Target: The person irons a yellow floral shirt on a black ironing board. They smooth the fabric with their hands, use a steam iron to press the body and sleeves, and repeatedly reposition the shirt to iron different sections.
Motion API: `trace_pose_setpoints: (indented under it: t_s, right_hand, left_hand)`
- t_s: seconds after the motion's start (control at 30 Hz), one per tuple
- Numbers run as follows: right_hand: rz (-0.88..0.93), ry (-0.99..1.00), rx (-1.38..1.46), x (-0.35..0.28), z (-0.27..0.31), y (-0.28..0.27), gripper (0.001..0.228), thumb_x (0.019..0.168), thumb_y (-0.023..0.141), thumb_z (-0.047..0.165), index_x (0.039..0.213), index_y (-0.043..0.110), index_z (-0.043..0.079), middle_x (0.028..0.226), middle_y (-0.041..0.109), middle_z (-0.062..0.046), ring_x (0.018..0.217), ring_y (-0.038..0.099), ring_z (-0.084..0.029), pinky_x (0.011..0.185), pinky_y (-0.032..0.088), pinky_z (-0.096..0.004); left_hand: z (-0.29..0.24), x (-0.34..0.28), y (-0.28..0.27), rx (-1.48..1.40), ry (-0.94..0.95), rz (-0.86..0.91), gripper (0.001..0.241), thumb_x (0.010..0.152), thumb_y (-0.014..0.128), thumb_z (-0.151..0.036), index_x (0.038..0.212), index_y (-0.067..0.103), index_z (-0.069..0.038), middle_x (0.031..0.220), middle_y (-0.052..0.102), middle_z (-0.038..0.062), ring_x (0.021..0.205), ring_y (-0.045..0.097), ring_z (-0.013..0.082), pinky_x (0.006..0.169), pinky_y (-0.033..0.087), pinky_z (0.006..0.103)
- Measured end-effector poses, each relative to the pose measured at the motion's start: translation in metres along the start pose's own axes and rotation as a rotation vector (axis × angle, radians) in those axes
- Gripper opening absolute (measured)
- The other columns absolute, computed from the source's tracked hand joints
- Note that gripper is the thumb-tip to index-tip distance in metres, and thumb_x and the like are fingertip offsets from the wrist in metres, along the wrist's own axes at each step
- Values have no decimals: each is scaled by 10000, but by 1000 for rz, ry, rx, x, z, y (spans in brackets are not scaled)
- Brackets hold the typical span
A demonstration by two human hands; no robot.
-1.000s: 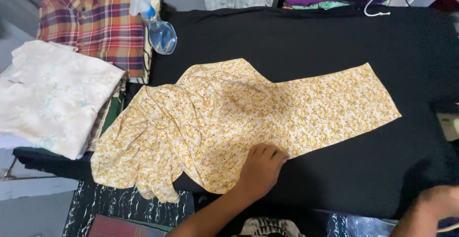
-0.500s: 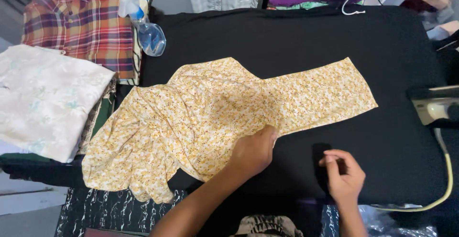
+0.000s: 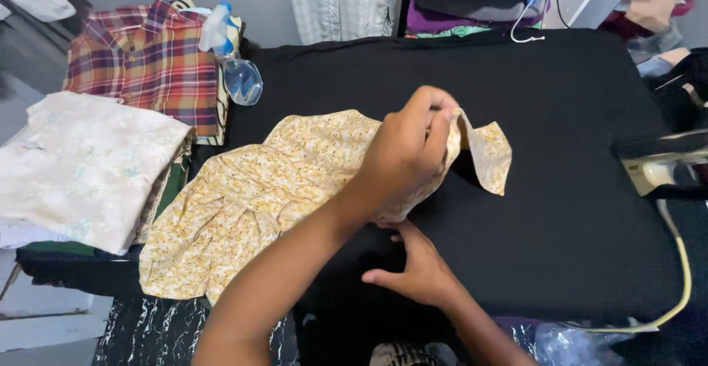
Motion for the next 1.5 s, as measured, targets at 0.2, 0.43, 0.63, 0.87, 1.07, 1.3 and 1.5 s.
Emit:
trace_pose_setpoints:
  t_s: [0.2,0.43,0.63,0.87,1.07,1.3,1.5]
  right_hand:
    - [-273,-153,407,30,14,8,630,766,862,314,1272,578,68,1212,656,-99,1164,686,-227,984,582,-358]
    - [-444,-194,779,52,9,0,560,870,784,98,1311,440,69,1094,666,-118,1009,690,-209,876,569,-326]
    - [-329,-195,684,61,22,8,575,893,795,110,1373,493,13,1142,663,-191,1117,685,-341,943,566,-465]
    - [-341,-129,701,65,27,16,831,803,893,286,1460,441,50,1263,619,-184,1201,641,-370,990,543,-498]
    - [-428,-22,465,65,-8,0,326,827,656,101,1135,750,52,967,767,-183,974,733,-342,775,574,-495]
    - [-593,-140,139,53,-34,-101,294,712,619,-43,950,770,38,730,689,-224,748,710,-388,663,548,-457]
    - [-939,-501,-213,17,47,-261,160,966,545,-131,1018,681,-64,795,582,-287,781,601,-478,780,506,-500]
  left_hand:
    - [-49,27,-15,-172,144,-6,309,967,377,-242,1180,592,-182,653,765,-12,596,816,120,768,587,262]
    - [-95,62,-57,-190,499,-242,303,927,429,-264,911,709,-151,654,809,14,687,861,119,641,572,257]
    - [-78,65,-70,-252,443,-233,320,843,498,-246,719,730,-64,712,808,47,695,789,152,697,549,332]
    - [-5,57,-96,-280,227,-125,263,851,531,-224,808,728,-56,808,798,71,769,776,182,757,545,360]
    - [88,41,-132,-308,51,-27,232,858,558,-205,885,727,-49,890,790,92,833,765,208,808,541,384]
    - [294,30,-129,-346,-149,86,226,866,590,-183,975,726,-40,986,780,117,908,752,238,868,537,412]
    - [343,-2,-179,-381,-299,185,248,872,618,-165,1052,725,-32,1068,772,138,972,741,265,919,534,436]
Point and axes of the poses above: each hand's wrist, its own x-axis towards the middle knuckle, its own y-axis out of the palm, z = x × y, the point moved 9 cm from there along x, towards the middle knuckle
